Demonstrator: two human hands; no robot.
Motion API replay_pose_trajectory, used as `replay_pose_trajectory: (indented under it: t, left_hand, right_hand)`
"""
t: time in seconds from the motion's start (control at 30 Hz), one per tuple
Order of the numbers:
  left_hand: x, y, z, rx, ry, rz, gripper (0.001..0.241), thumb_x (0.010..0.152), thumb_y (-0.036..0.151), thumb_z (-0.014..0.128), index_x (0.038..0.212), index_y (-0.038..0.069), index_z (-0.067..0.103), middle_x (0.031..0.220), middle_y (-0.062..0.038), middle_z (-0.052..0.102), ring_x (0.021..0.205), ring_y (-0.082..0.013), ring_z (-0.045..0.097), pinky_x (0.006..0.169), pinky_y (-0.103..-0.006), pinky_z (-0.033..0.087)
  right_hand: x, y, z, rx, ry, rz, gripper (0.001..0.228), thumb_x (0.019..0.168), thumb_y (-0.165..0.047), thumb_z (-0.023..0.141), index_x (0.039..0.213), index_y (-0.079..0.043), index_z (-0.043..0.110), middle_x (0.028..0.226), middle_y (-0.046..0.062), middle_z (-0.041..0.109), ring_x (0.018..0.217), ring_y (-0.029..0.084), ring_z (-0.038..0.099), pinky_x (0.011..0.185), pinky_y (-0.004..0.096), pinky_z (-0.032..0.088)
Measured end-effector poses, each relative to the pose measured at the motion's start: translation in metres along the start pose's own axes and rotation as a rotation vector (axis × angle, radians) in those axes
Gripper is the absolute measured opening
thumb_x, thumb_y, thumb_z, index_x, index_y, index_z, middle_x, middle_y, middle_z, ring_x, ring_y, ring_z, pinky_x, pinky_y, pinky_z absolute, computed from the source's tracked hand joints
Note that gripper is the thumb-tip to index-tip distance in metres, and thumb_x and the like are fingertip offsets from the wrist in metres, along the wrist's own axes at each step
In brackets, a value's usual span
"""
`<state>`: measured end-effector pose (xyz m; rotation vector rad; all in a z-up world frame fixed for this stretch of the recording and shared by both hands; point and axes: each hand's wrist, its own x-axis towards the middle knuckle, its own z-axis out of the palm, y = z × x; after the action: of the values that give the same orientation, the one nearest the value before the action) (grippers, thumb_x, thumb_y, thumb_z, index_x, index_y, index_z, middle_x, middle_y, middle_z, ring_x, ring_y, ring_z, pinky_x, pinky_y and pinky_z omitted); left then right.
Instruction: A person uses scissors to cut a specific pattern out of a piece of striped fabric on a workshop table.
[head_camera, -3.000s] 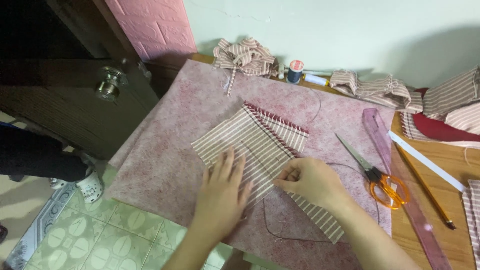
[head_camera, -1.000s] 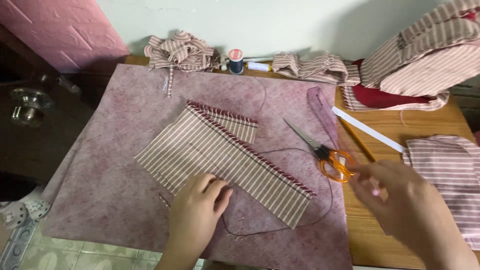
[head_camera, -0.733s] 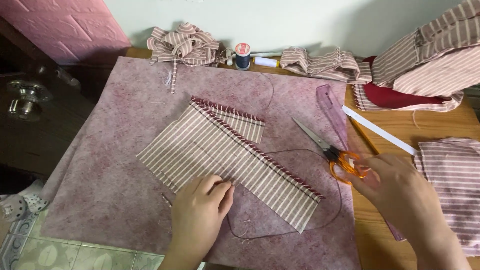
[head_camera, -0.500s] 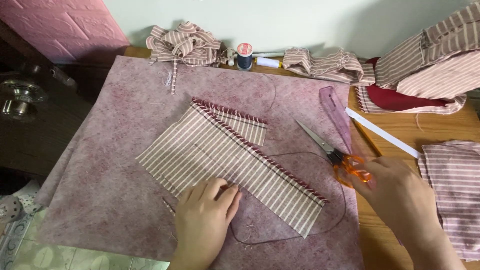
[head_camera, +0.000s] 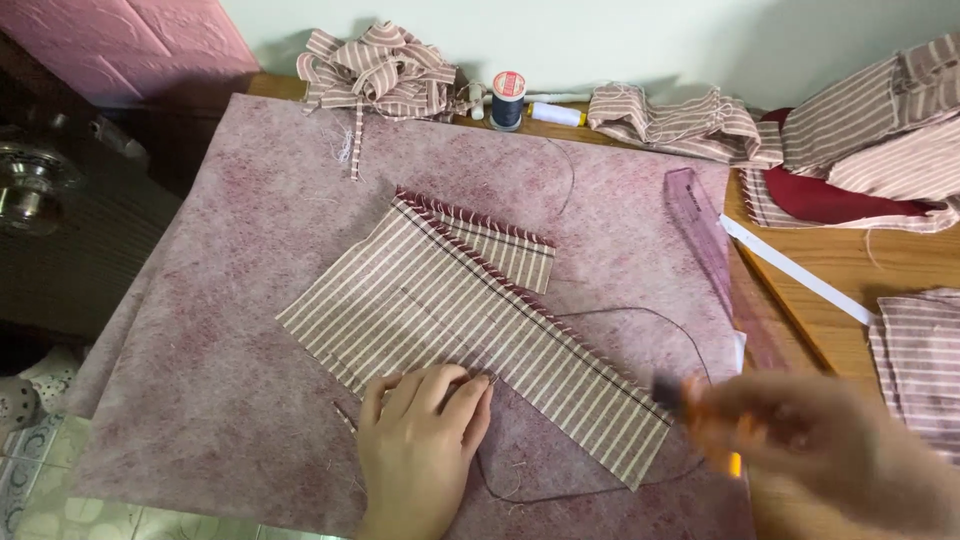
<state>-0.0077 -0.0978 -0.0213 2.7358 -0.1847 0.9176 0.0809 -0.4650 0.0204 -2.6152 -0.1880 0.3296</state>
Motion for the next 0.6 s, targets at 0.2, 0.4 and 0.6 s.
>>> replay_pose_trajectory:
  t: [0.2,0.4,0.6]
  left_hand:
    - [0.003,-0.002,0.0,-0.025,0.013,-0.037,0.005,0.094,0.024,0.086,0.094,0.023,0.081,0.098,0.007,0.073,0.09,-0.0145,0.07,0.089,-0.0408,0.048]
    - [0.003,-0.003,0.002,-0.012,-0.009,-0.085,0.007,0.093,0.028,0.087,0.094,0.026,0.08,0.095,0.011,0.073,0.087,-0.0117,0.07,0.092,-0.0419,0.048]
    - [0.007,0.0,0.002,0.022,0.016,-0.053,0.013,0.094,0.037,0.084,0.098,0.025,0.079,0.096,0.008,0.071,0.089,-0.014,0.069,0.083,-0.0418,0.047]
  right_hand:
    - [-0.021,-0.036,0.016,0.247,-0.644,0.314,0.032,0.077,-0.029,0.104,0.109,-0.032,0.106,0.1,-0.015,0.104,0.089,-0.005,0.089,0.083,0.014,0.065]
    - [-0.001,-0.059,0.024,-0.112,-0.941,0.113,0.07,0.103,-0.072,0.091,0.073,-0.024,0.049,0.08,-0.014,0.042,0.076,0.002,0.046,0.07,0.026,0.035]
    - [-0.002,-0.064,0.04,0.223,-0.652,0.745,0.037,0.084,-0.019,0.107,0.121,-0.019,0.106,0.119,-0.008,0.099,0.117,-0.002,0.086,0.111,0.014,0.054]
